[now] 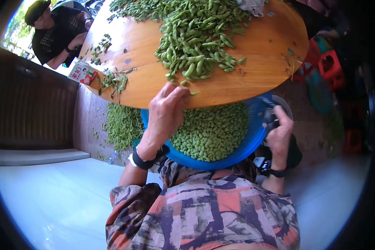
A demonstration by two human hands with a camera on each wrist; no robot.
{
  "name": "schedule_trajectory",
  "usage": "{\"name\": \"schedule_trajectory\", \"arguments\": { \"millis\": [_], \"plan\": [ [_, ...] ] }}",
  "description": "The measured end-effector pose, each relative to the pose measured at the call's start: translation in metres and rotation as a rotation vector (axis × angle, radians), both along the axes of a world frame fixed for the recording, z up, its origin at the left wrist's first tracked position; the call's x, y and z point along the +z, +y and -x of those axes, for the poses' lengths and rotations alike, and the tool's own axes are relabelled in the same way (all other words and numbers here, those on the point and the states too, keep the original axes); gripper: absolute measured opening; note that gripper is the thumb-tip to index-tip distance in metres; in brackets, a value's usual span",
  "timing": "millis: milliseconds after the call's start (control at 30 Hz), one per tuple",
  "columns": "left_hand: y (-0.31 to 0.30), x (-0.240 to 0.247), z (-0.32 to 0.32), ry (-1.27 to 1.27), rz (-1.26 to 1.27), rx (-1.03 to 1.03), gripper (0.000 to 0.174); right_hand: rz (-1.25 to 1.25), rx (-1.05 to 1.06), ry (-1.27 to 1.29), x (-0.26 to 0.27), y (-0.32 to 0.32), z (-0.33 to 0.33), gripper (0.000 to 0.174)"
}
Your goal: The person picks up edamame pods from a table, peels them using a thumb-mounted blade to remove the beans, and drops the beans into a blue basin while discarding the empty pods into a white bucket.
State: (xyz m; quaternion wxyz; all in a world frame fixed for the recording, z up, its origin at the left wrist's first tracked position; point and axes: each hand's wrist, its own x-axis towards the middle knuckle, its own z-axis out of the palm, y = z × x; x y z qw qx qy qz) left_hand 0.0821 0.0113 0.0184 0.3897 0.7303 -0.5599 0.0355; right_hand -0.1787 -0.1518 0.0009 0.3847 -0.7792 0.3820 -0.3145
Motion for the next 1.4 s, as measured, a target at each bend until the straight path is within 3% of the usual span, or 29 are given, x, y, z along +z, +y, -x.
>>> {"name": "schedule_trajectory", "arguments": {
  "millis": [33,100,167,233,300,500,667,800,867,900,967,1000,1133,1200,1233,1300,1400],
  "plan": [
    [0.002,0.001,0.01,-0.001,-0.002,-0.012,0.011,-0.148,0.101,-0.029,0.003,0.011,-0.01,0.017],
    [0.008,0.003,0.041,0.699,-0.009,-0.101,0.005,-0.407,0.317,-0.275,0.018,0.032,-0.031,0.018],
    [0.009,0.0,0.059,1.023,-0.083,-0.154,0.005,-0.578,0.448,-0.208,0.025,0.039,-0.041,0.021],
    [0.008,-0.007,0.065,1.144,-0.086,-0.186,0.008,-0.715,0.497,-0.19,0.019,0.042,-0.045,0.019],
    [0.007,-0.013,0.069,1.397,-0.005,-0.229,0.01,-0.697,0.47,-0.184,0.023,0.043,-0.047,0.016],
    [0.005,-0.013,0.075,1.45,-0.076,-0.219,0.012,-0.723,0.511,-0.161,0.025,0.039,-0.043,0.011],
    [0.003,-0.023,0.088,1.11,0.066,-0.114,0.012,-0.766,0.553,-0.178,0.021,0.037,-0.038,0.016],
    [0.007,-0.031,0.084,0.949,0.043,-0.116,0.011,-0.69,0.521,-0.237,0.019,0.04,-0.04,0.016],
    [0.008,-0.026,0.076,1.542,-0.002,-0.332,0.013,-0.763,0.571,-0.289,0.015,0.037,-0.036,0.021],
    [0.008,-0.027,0.076,1.544,-0.004,-0.332,0.013,-0.834,0.624,-0.343,0.013,0.035,-0.035,0.026],
    [0.007,-0.032,0.076,2.031,-0.008,-0.413,0.014,-0.923,0.624,-0.362,0.009,0.034,-0.037,0.031],
    [0.007,-0.035,0.076,2.064,-0.007,-0.427,0.016,-1.011,0.626,-0.381,0.007,0.034,-0.037,0.037],
    [0.01,-0.032,0.078,1.968,-0.026,-0.369,0.016,-1.031,0.614,-0.425,0.002,0.035,-0.036,0.026],
    [0.012,-0.031,0.084,1.531,-0.023,-0.279,0.016,-0.729,0.555,-0.199,0.015,0.038,-0.039,0.015],
    [0.013,-0.032,0.084,1.531,-0.021,-0.275,0.016,-0.731,0.558,-0.198,0.013,0.041,-0.04,0.015],
    [0.013,-0.036,0.083,0.939,-0.134,-0.142,0.013,-0.498,0.511,-0.091,0.008,0.047,-0.042,0.013],
    [0.012,-0.024,0.08,0.831,-0.192,-0.143,0.018,-0.325,0.48,-0.119,0.012,0.054,-0.046,0.014]
  ]
}}
